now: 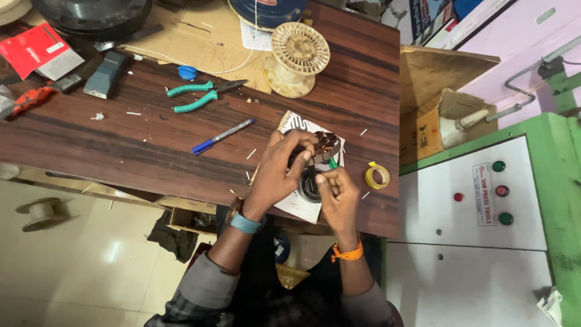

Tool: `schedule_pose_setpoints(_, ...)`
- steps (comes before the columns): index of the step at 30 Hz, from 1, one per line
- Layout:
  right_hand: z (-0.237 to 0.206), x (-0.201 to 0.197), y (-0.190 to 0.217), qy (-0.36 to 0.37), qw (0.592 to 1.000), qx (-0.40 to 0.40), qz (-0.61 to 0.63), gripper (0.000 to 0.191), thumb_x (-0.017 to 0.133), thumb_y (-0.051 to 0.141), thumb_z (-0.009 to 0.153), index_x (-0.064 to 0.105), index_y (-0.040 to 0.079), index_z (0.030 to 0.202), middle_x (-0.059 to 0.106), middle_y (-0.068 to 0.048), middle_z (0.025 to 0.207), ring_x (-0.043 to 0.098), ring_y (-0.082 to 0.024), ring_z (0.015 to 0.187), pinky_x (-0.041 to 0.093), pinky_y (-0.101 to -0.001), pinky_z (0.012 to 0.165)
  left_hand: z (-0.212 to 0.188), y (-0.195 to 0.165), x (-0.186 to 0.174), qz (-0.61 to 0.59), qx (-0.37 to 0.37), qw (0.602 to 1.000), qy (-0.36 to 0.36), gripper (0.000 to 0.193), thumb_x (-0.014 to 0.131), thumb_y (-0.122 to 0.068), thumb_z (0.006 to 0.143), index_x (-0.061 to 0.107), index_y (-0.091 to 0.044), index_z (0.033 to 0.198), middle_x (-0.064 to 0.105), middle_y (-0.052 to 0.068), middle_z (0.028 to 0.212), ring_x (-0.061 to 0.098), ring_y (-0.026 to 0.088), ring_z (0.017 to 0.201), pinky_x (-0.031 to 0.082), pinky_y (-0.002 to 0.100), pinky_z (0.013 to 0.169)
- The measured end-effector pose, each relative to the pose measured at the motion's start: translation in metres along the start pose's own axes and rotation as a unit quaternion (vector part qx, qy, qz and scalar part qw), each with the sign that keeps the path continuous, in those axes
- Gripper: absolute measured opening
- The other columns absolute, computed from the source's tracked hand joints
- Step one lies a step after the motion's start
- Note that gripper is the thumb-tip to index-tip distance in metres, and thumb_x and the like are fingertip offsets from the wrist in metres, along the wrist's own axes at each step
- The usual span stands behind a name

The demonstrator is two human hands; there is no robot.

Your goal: The person sits at a workbench fitting a copper-wound motor armature onto a mounted bearing base, pressing and positioning the coil assembly by hand. They then pick up a green-handled screwdriver and tighten the assembly, and finally use a marker to mark the part before reaching away.

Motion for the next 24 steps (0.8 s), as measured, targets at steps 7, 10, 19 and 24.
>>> schedule_pose_setpoints(7, 0.006, -0.033, -0.002, -0.039, 0.995, -0.021, -0.084, 0.002, 0.067, -0.001, 0.096, 0.067, 0.0, 0.098, 0.064, 0.003, 0.083, 0.056, -0.002, 0.073, 0.044, -0.0175, 0.063, -0.014, -0.005, 0.009, 0.169, 0.019, 0.984, -0.045, 0.049, 0.079, -0.029, 0.085, 0.062, -0.009, 0.127, 0.062, 0.006, 0.094, 0.045, 0.028, 0.087, 0.04, 0.042, 0.08)
schedule_pose_setpoints(10, 0.019, -0.044, 0.012, -0.044, 0.986, -0.049, -0.156, 0.005, 0.068, -0.003, 0.097, 0.07, 0.0, 0.1, 0.067, -0.002, 0.085, 0.058, -0.005, 0.07, 0.045, -0.0195, 0.058, -0.017, 0.006, 0.015, 0.184, 0.049, 0.979, -0.073, 0.046, 0.079, -0.025, 0.091, 0.059, -0.007, 0.129, 0.064, 0.006, 0.1, 0.045, 0.027, 0.09, 0.04, 0.042, 0.083)
schedule_pose_setpoints(19, 0.074, -0.02, 0.089, 0.049, 0.945, -0.24, -0.215, 0.006, 0.07, -0.001, 0.099, 0.065, -0.002, 0.101, 0.073, -0.011, 0.094, 0.073, -0.016, 0.085, 0.059, -0.0298, 0.07, -0.024, 0.021, 0.008, 0.177, 0.103, 0.974, -0.101, 0.04, 0.081, -0.015, 0.089, 0.056, -0.006, 0.12, 0.067, 0.008, 0.111, 0.047, 0.03, 0.09, 0.041, 0.043, 0.085)
schedule_pose_setpoints(24, 0.096, 0.008, 0.114, 0.091, 0.907, -0.284, -0.296, 0.01, 0.075, 0.005, 0.095, 0.067, -0.001, 0.099, 0.074, -0.011, 0.093, 0.073, -0.025, 0.08, 0.056, -0.0338, 0.065, -0.022, 0.017, -0.005, 0.174, 0.091, 0.976, -0.096, 0.032, 0.08, -0.014, 0.088, 0.062, -0.006, 0.113, 0.065, 0.007, 0.113, 0.048, 0.031, 0.093, 0.043, 0.043, 0.086)
Point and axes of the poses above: each hand's wrist, its own z-axis towards the middle knuckle, its own x-axis out of the palm, y = z × x, the point moved 1 cm from there along z, towards the middle knuckle
